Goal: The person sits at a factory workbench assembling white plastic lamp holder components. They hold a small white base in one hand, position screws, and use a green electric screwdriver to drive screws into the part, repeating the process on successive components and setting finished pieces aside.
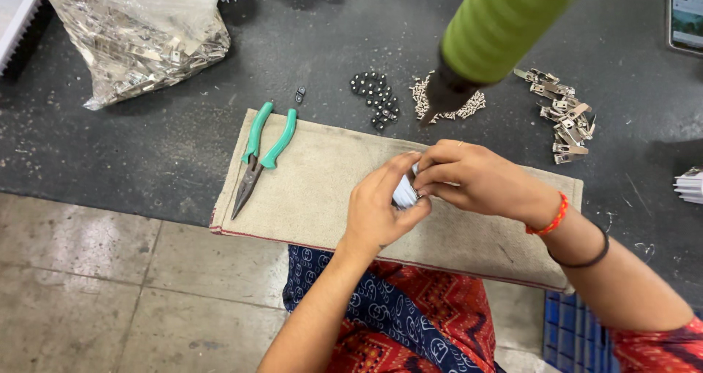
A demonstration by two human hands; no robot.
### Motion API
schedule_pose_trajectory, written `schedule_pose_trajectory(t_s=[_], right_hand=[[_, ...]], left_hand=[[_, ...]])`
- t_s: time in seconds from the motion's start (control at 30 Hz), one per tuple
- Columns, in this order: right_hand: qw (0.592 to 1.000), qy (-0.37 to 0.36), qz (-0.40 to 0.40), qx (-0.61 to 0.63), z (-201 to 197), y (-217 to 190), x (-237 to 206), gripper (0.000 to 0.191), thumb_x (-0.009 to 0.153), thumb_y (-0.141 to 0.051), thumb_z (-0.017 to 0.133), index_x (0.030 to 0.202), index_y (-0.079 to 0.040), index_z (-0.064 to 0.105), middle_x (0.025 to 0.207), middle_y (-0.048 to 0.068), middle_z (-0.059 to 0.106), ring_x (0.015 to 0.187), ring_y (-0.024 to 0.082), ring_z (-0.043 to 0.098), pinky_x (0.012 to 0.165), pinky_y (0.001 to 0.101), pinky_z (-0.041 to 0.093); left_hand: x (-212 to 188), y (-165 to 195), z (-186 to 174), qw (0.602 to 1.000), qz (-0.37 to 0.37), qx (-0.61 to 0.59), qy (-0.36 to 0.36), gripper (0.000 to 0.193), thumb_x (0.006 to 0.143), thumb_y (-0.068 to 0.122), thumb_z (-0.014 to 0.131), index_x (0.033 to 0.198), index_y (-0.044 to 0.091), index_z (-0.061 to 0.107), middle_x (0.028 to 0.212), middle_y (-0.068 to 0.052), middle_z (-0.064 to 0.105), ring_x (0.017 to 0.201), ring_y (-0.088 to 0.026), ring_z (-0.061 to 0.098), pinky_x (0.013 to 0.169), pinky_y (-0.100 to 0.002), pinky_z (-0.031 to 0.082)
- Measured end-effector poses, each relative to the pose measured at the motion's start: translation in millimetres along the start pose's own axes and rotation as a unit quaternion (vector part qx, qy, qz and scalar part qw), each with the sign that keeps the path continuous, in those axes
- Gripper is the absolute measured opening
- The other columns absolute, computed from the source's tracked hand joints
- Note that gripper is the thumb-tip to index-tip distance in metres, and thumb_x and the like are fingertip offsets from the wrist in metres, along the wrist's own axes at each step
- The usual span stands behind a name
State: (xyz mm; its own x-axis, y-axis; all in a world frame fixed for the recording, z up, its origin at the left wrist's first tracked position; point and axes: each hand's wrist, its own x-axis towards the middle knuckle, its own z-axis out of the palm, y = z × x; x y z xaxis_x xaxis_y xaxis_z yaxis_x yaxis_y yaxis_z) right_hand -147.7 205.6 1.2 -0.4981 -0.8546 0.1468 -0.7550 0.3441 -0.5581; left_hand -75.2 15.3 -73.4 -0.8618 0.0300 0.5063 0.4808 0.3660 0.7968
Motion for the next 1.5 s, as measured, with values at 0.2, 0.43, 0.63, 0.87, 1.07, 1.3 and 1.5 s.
schedule_pose_trajectory(t_s=[0.2, 0.43, 0.63, 0.87, 1.07, 1.3, 1.5], right_hand=[[0.999, -0.004, 0.033, 0.011, 3.1, -4.7, 2.7, 0.014, 0.083, -0.006, 0.075, 0.096, -0.007, 0.071, 0.1, 0.007, 0.069, 0.095, 0.027, 0.068, 0.083, 0.0371, 0.056], [0.979, 0.004, 0.174, 0.105, 5.5, 3.0, 5.7, 0.015, 0.082, -0.007, 0.075, 0.095, -0.003, 0.069, 0.088, 0.006, 0.075, 0.083, 0.016, 0.075, 0.077, 0.0307, 0.06], [0.933, -0.009, 0.295, 0.205, 15.9, 22.7, 5.7, 0.011, 0.081, -0.002, 0.075, 0.092, -0.002, 0.072, 0.081, 0.003, 0.074, 0.078, 0.009, 0.067, 0.073, 0.0277, 0.057], [0.925, -0.003, 0.31, 0.222, 12.1, 13.2, 7.0, 0.011, 0.084, -0.006, 0.075, 0.094, -0.004, 0.073, 0.083, 0.0, 0.073, 0.08, 0.007, 0.066, 0.073, 0.0255, 0.055], [0.866, 0.447, 0.119, 0.188, -76.2, -48.5, 6.6, 0.017, 0.091, -0.003, 0.072, 0.108, -0.003, 0.068, 0.095, 0.004, 0.072, 0.088, 0.015, 0.07, 0.082, 0.0314, 0.058], [0.909, 0.321, -0.044, 0.263, -99.3, -109.1, 28.1, 0.023, 0.104, -0.005, 0.07, 0.122, -0.003, 0.057, 0.094, 0.008, 0.063, 0.079, 0.02, 0.064, 0.077, 0.0356, 0.058], [0.845, 0.409, -0.049, 0.342, -58.5, -98.4, 38.0, 0.028, 0.111, -0.006, 0.068, 0.13, -0.002, 0.048, 0.091, 0.012, 0.057, 0.072, 0.023, 0.061, 0.071, 0.0376, 0.057]], left_hand=[[-1.5, -4.6, 1.2, 1.0, 0.001, 0.001, -0.005, 0.064, 0.077, 0.021, 0.08, 0.136, 0.008, 0.059, 0.128, -0.013, 0.07, 0.109, -0.033, 0.072, 0.094, -0.041, 0.058], [-3.0, -6.6, 2.9, 1.0, 0.004, 0.01, 0.003, 0.062, 0.079, 0.021, 0.079, 0.135, 0.008, 0.059, 0.127, -0.013, 0.07, 0.111, -0.034, 0.072, 0.095, -0.041, 0.059], [-3.8, -6.0, 2.9, 1.0, 0.001, 0.01, 0.009, 0.061, 0.078, 0.022, 0.08, 0.134, 0.007, 0.059, 0.125, -0.014, 0.07, 0.109, -0.035, 0.071, 0.093, -0.042, 0.058], [-4.0, -5.5, 4.2, 1.0, 0.002, 0.021, 0.01, 0.059, 0.08, 0.022, 0.08, 0.134, 0.008, 0.06, 0.125, -0.014, 0.071, 0.108, -0.034, 0.072, 0.092, -0.041, 0.059], [-6.1, -5.0, 6.7, 0.999, 0.001, 0.034, 0.029, 0.059, 0.082, 0.024, 0.081, 0.135, 0.009, 0.061, 0.128, -0.013, 0.07, 0.107, -0.033, 0.072, 0.092, -0.04, 0.058], [-10.6, 2.9, 17.4, 0.996, -0.012, 0.065, 0.054, 0.057, 0.083, 0.022, 0.083, 0.133, 0.007, 0.06, 0.129, -0.013, 0.07, 0.109, -0.033, 0.072, 0.093, -0.04, 0.058], [-9.5, 3.3, 15.4, 0.996, -0.011, 0.061, 0.057, 0.059, 0.083, 0.022, 0.083, 0.134, 0.005, 0.059, 0.127, -0.015, 0.069, 0.108, -0.034, 0.071, 0.093, -0.041, 0.058]])
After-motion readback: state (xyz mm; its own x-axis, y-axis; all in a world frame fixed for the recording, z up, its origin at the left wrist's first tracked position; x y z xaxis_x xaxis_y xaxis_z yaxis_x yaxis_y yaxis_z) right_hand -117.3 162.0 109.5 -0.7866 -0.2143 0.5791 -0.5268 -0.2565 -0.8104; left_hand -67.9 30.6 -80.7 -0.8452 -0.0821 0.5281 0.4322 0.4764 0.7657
